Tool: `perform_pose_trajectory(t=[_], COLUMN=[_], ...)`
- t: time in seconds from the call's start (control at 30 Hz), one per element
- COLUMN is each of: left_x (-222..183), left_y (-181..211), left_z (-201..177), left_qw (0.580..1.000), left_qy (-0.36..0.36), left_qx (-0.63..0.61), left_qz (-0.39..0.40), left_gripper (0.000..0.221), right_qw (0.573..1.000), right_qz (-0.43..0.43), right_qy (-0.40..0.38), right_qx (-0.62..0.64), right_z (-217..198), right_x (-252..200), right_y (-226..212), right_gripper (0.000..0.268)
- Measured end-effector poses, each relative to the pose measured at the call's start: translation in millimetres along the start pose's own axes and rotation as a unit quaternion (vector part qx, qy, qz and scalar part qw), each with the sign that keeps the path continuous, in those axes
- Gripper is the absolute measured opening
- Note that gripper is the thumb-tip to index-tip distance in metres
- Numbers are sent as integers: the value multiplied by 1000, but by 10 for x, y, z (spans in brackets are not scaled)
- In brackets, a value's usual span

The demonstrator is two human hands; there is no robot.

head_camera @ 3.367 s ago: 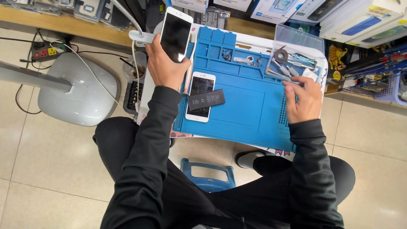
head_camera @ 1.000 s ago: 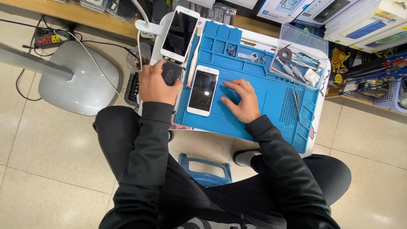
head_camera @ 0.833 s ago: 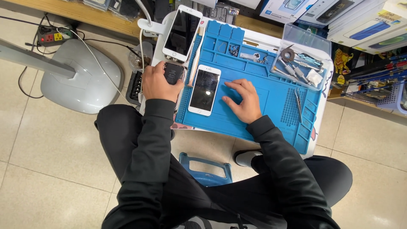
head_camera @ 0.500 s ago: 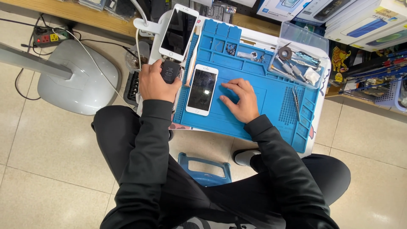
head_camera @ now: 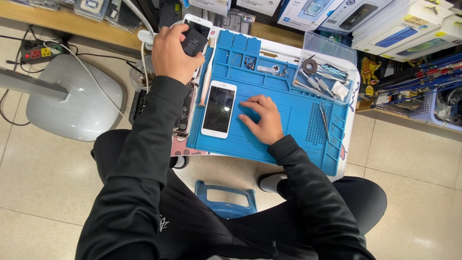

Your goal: Disassembling a smartphone by removing the screen and cleaning the internal components using a cotton swab.

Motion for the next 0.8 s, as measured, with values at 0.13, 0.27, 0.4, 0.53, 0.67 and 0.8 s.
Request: perform_pose_trajectory(t=[0.13, 0.27, 0.4, 0.53, 0.67, 0.8], left_x=[49, 251, 489, 630, 702, 742], left_y=[530, 1040, 1181, 1203, 1021, 940], left_z=[72, 619, 1269, 1419, 1451, 1425], left_qw=[994, 963, 901, 891, 892, 887], left_qy=[-24, -134, -278, -313, -387, -413], left_qx=[-89, -108, -101, -108, -81, -76], left_qz=[66, 208, 317, 312, 219, 191], left_gripper=[52, 55, 59, 53, 60, 53], right_qw=[1000, 1000, 1000, 1000, 1000, 1000], right_qz=[0, -7, -19, -3, 7, 5], right_qy=[5, 6, 13, 8, 10, 15], right_qx=[-1, 1, 14, 13, 14, 20], right_z=[-13, -27, -72, -57, -58, -71], right_x=[19, 36, 49, 24, 25, 41], right_y=[-14, -52, -65, -35, -35, -47], right_gripper=[32, 31, 29, 29, 29, 28])
Point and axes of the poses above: each hand's wrist, its own x-axis towards the middle knuckle, its own z-axis out of the palm, y = z × x, the point moved 6 cm from there along x, towards the middle knuckle, and after that the axes turned 2 degrees about -x, right-handed, at the moved point
